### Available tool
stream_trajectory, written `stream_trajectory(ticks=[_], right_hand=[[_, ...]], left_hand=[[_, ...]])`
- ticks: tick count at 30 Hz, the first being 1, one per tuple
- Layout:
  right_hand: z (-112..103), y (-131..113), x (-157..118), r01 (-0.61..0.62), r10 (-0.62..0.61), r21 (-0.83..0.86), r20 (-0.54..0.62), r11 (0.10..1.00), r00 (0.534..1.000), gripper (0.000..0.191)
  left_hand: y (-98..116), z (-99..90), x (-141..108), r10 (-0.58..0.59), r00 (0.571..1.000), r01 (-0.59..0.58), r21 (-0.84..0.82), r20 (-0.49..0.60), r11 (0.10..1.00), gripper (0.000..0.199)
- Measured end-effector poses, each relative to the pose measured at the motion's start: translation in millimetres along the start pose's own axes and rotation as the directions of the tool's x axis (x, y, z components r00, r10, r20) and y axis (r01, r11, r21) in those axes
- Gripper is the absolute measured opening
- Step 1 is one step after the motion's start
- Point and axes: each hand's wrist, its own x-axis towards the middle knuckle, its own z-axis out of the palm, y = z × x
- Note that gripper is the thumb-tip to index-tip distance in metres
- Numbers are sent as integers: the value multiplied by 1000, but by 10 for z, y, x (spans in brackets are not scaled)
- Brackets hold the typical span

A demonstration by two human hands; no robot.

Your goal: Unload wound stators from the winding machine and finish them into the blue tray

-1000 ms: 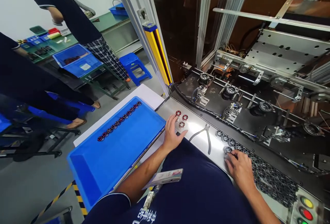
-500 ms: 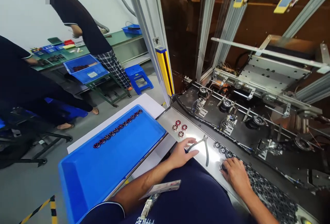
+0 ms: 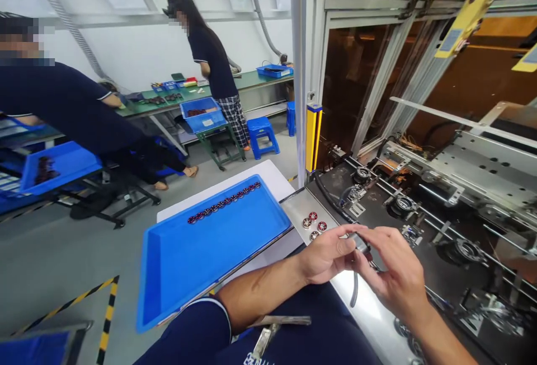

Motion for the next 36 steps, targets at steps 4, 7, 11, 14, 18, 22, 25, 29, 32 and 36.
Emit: stream_trajectory(ticks=[4, 7, 11, 14, 18, 22, 25, 29, 32, 36], right_hand=[[53, -12, 95, 9, -9, 54, 12, 999, 1000, 37], [129, 2, 90, 17, -17, 18, -15, 1000, 1000, 29], [223, 44, 103, 51, -52, -28, -35, 998, 998, 26], [267, 100, 134, 39, -40, -14, -35, 999, 999, 25], [299, 190, 169, 2, -1, 46, -4, 999, 1000, 27], [288, 295, 185, -12, 12, 55, -4, 998, 1000, 21], [223, 419, 206, -152, 117, 234, 155, 960, 981, 15], [110, 609, 263, -425, 167, 487, 487, 763, 857, 19], [68, 708, 301, -595, 139, 523, 669, 610, 731, 25], [66, 738, 301, -688, 67, 482, 792, 542, 607, 32]], left_hand=[[61, -9, -62, 99, 995, -98, -107, 0, 989, 58], [37, -62, -69, 143, 990, -142, -139, -9, 980, 45], [17, -121, -42, 187, 981, -192, -102, -60, 976, 49], [16, -153, 2, 249, 959, -252, 0, -136, 968, 56], [8, -178, 81, 262, 950, -264, 8, -171, 964, 55], [20, -225, 151, 244, 952, -252, -22, -188, 967, 56], [76, -292, 177, 238, 948, -231, 55, -211, 971, 56], [174, -367, 188, 162, 974, -128, 206, -157, 970, 59], [206, -399, 195, 94, 991, -68, 239, -98, 969, 61], [178, -447, 201, 51, 998, -42, 210, -38, 977, 57]])
